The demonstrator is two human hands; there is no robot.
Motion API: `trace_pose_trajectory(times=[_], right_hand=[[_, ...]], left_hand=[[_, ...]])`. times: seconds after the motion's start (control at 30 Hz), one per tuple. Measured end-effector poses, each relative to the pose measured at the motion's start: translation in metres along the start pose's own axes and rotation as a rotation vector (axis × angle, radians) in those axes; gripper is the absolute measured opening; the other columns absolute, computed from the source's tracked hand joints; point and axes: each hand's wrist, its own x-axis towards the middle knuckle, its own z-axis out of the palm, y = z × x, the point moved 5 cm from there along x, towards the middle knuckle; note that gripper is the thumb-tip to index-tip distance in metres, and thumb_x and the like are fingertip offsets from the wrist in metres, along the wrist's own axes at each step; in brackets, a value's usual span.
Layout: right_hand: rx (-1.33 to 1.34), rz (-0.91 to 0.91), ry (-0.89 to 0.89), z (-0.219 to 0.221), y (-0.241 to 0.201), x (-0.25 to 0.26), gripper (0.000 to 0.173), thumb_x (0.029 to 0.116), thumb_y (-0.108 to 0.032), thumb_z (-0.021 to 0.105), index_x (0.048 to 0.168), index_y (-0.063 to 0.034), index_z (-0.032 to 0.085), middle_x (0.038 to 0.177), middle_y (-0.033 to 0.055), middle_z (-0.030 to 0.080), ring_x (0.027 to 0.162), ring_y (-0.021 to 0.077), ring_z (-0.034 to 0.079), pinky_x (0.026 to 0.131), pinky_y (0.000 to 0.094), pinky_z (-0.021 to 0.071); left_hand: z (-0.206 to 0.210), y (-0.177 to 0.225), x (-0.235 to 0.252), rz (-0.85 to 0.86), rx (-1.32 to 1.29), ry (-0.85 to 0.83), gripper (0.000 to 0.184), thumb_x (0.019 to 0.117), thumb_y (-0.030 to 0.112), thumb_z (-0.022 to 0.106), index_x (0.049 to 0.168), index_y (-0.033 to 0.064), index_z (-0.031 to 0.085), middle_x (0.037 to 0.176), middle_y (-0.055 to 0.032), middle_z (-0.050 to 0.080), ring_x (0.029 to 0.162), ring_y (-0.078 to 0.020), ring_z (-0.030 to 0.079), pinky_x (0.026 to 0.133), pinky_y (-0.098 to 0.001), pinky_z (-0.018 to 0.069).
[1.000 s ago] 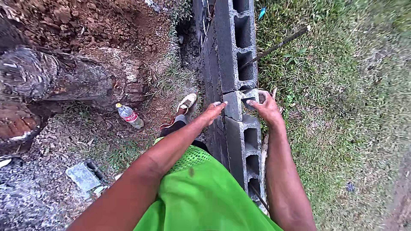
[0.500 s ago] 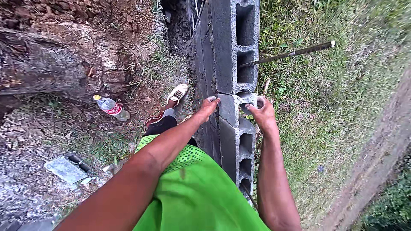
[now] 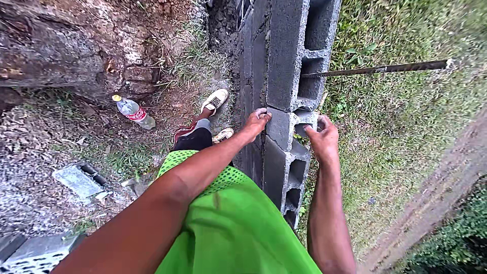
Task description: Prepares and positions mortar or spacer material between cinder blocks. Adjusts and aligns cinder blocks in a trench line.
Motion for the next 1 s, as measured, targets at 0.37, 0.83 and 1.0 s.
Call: trace_pose_trajectory(times=[0.37,0.83,1.0], right_hand=[[0.045,-0.032,-0.009,0.0,0.0,-0.002,0.031,0.0901,-0.011,0.074,0.119,-0.0089,0.066,0.107,0.0114,0.073,0.087,0.0246,0.071,0.075,0.0516,0.0582],[0.036,-0.044,-0.019,-0.001,0.0,-0.008,0.036,0.0908,-0.013,0.074,0.125,-0.0125,0.064,0.115,0.0111,0.072,0.096,0.027,0.071,0.079,0.0551,0.0585],[0.019,-0.042,-0.018,-0.001,0.0,-0.01,0.036,0.0911,-0.014,0.074,0.126,-0.0146,0.064,0.114,0.0106,0.073,0.093,0.0286,0.072,0.075,0.0569,0.0587]], left_hand=[[0.004,-0.005,0.001,0.017,-0.057,-0.013,0.049,0.1075,0.025,0.055,0.152,0.0083,0.043,0.143,-0.0172,0.056,0.131,-0.0328,0.054,0.103,-0.0573,0.0481],[0.005,-0.006,0.004,0.062,-0.076,-0.014,0.05,0.107,0.023,0.055,0.153,0.0083,0.043,0.14,-0.0177,0.057,0.129,-0.0304,0.056,0.103,-0.0528,0.0494],[0.005,-0.008,0.004,0.082,-0.066,-0.012,0.05,0.1066,0.023,0.055,0.153,0.0078,0.043,0.141,-0.0188,0.057,0.128,-0.0311,0.057,0.103,-0.0535,0.0503]])
